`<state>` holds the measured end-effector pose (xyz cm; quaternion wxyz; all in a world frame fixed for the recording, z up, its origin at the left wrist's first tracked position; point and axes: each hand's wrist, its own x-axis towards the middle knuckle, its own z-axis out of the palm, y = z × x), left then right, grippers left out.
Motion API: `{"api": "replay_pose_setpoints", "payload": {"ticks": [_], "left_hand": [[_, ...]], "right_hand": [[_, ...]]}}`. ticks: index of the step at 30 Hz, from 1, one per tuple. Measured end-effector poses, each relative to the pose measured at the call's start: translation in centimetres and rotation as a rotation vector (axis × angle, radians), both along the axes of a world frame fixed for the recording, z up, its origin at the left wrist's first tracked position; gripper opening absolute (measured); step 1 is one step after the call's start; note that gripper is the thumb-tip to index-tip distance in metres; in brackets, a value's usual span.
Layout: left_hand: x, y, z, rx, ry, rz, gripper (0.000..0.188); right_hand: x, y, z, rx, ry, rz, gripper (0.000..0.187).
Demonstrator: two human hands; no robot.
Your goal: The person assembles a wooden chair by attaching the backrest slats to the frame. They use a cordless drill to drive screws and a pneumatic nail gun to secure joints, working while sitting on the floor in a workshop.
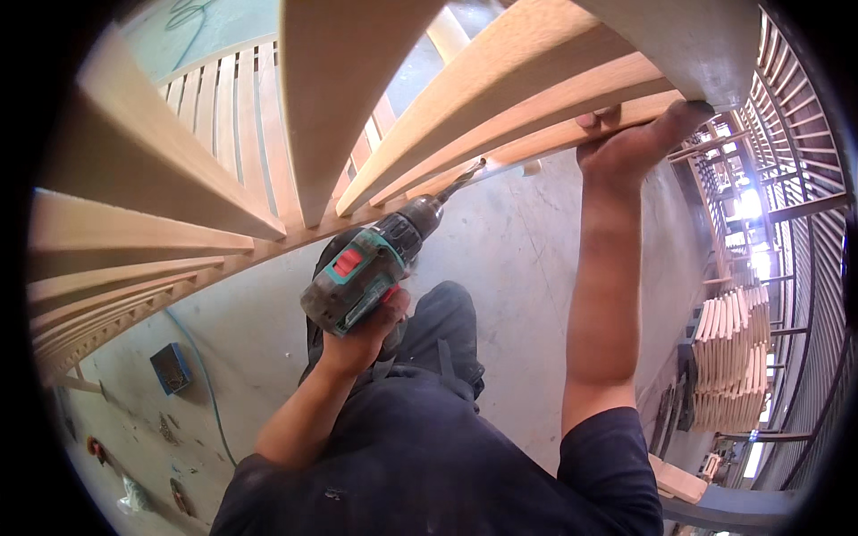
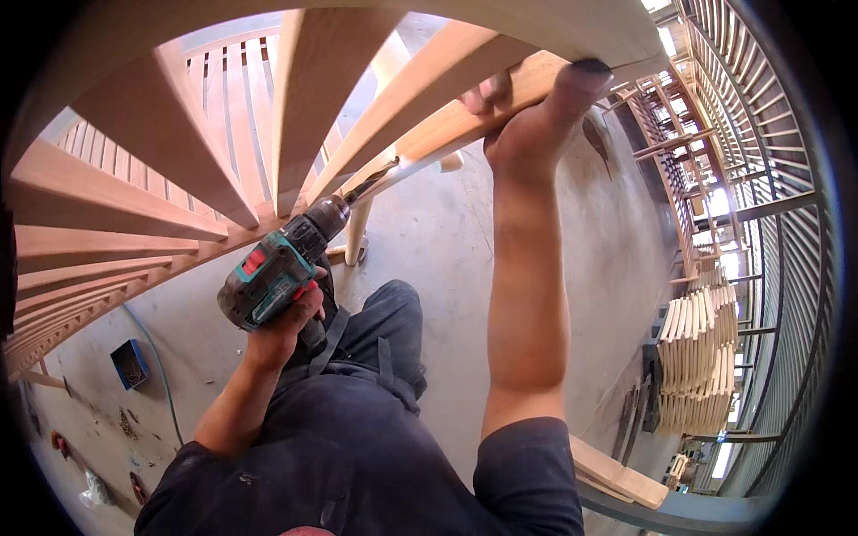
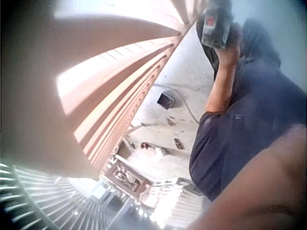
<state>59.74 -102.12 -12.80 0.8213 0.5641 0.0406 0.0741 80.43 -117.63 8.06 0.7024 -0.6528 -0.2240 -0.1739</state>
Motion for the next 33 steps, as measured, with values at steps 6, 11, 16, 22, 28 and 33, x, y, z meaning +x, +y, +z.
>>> {"api": "replay_pose_setpoints", "payload": {"ticks": [6, 11, 16, 22, 28, 33], "left_hand": [[-0.3, 0.6, -1.3, 0.194, -0.051, -0.028, 0.032], [0.0, 0.9, -1.3, 0.293, -0.077, -0.034, 0.025], [0.1, 1.7, -0.7, 0.4, -0.045, -0.069, 0.018], [0.4, 2.1, -0.7, 0.425, -0.022, -0.134, 0.007], [0.5, 1.7, 0.4, 0.2, 0.077, -0.217, 0.01], [0.2, 1.7, -1.3, 0.245, 0.072, -0.113, 0.018]], "right_hand": [[0.2, -0.3, 0.1, 0.022, -0.027, -0.084, 0.082], [0.1, -0.1, 0.2, 0.059, -0.106, 0.1, 0.067], [0.2, 0.1, 0.4, 0.065, -0.236, 0.139, 0.063], [0.4, 0.1, 0.2, 0.053, -0.261, 0.149, 0.062], [0.4, -0.5, -0.3, 0.037, -0.27, 0.157, 0.061], [0.5, -0.3, 0.2, 0.025, -0.269, 0.181, 0.06]]}}
